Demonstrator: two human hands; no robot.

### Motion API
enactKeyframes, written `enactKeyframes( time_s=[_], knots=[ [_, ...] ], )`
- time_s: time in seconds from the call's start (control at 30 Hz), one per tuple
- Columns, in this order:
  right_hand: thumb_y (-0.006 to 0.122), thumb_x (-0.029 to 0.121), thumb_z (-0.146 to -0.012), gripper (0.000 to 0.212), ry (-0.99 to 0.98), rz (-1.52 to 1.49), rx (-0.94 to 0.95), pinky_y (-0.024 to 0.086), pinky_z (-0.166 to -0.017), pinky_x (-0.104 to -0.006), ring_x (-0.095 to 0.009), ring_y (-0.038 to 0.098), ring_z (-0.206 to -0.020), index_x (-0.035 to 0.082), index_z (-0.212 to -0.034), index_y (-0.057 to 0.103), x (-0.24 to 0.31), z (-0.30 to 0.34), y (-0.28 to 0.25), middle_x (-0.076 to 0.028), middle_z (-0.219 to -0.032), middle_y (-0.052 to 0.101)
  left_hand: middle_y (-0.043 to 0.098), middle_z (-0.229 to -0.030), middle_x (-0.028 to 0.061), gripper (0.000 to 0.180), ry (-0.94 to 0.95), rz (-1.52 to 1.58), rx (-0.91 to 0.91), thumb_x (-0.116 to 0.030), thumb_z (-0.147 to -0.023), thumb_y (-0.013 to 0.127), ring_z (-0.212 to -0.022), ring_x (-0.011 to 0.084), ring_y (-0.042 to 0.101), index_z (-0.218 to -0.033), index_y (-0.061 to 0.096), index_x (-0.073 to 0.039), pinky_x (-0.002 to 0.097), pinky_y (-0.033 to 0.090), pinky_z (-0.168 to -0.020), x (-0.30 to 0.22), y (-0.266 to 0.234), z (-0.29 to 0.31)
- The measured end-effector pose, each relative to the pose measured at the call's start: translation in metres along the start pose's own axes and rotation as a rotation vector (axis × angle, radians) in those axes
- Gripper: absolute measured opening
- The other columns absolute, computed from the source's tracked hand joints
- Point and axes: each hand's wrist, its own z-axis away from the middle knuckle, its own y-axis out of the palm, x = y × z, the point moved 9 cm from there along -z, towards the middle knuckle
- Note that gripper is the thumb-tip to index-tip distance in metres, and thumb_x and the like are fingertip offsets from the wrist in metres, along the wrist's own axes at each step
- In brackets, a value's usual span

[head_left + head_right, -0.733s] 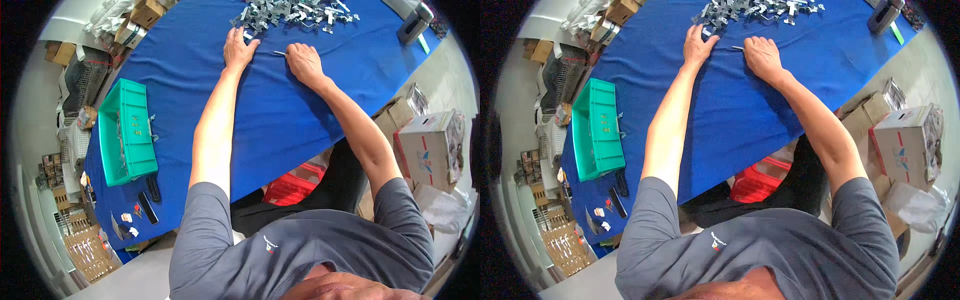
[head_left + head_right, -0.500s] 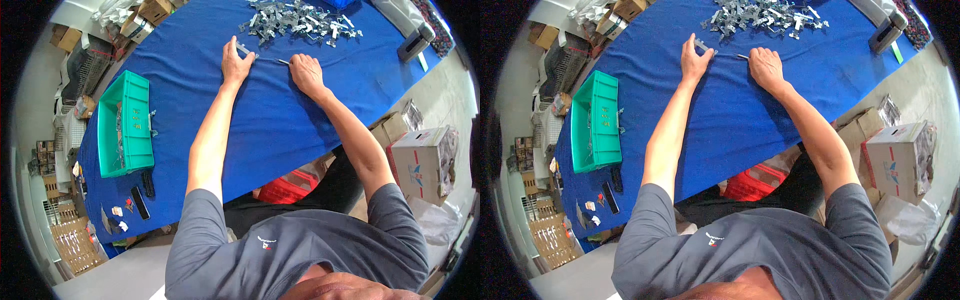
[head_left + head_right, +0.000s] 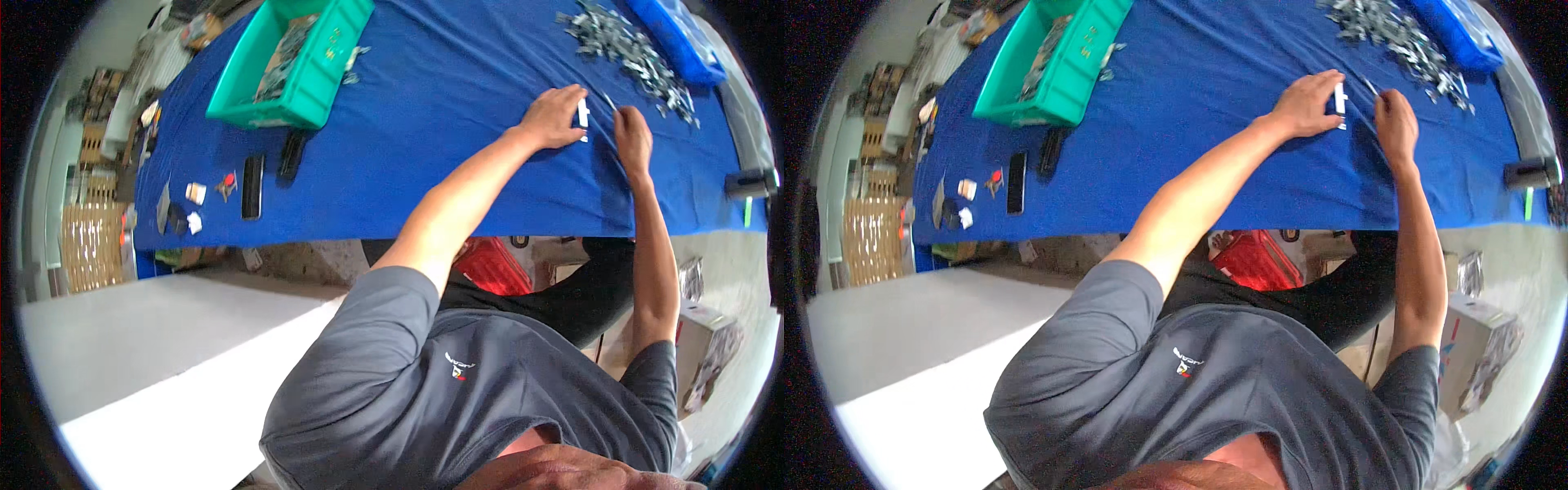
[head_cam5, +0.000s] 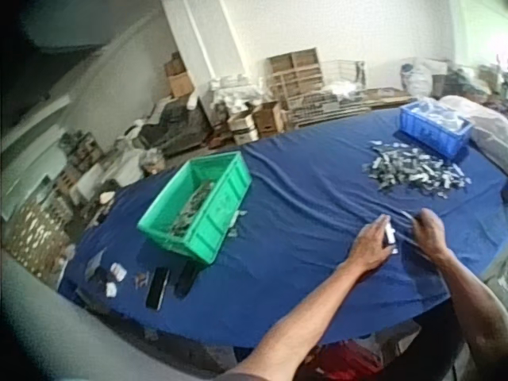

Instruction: Manually assemble small metal components and brackets at a work station.

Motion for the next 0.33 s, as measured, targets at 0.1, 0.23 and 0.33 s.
enactKeyframes(
  time_s=[0.1,0.23,0.33],
  knots=[
    [0.059,0.021,-0.095,0.018,0.020,0.014,0.070,0.049,-0.075,-0.0456,-0.035,0.065,-0.085,0.003,-0.096,0.062,-0.003,0.022,0.001,-0.017,-0.090,0.067,0.041,-0.149,0.0242,0.089,-0.082,-0.058,0.032,-0.040,-0.073,0.077,-0.138,0.0379,0.041,-0.144,0.042,-0.001,0.0450,0.034,-0.115,-0.001,-0.003,-0.001],
    [0.060,0.022,-0.094,0.019,-0.035,0.117,0.139,0.048,-0.077,-0.0494,-0.037,0.066,-0.090,0.004,-0.099,0.061,-0.003,0.033,0.016,-0.019,-0.095,0.068,0.033,-0.153,0.0260,0.094,-0.170,-0.024,0.002,-0.043,-0.074,0.077,-0.141,0.0408,0.035,-0.147,0.038,0.000,0.0453,0.031,-0.117,0.000,-0.013,0.014],
    [0.062,0.025,-0.093,0.021,0.006,0.089,0.131,0.049,-0.079,-0.0493,-0.037,0.066,-0.092,0.006,-0.101,0.062,-0.009,0.037,0.013,-0.019,-0.097,0.069,0.030,-0.155,0.0247,0.099,-0.182,0.022,-0.051,-0.045,-0.075,0.077,-0.143,0.0419,0.030,-0.150,0.032,0.001,0.0455,0.029,-0.118,-0.008,-0.029,0.036]
  ],
)
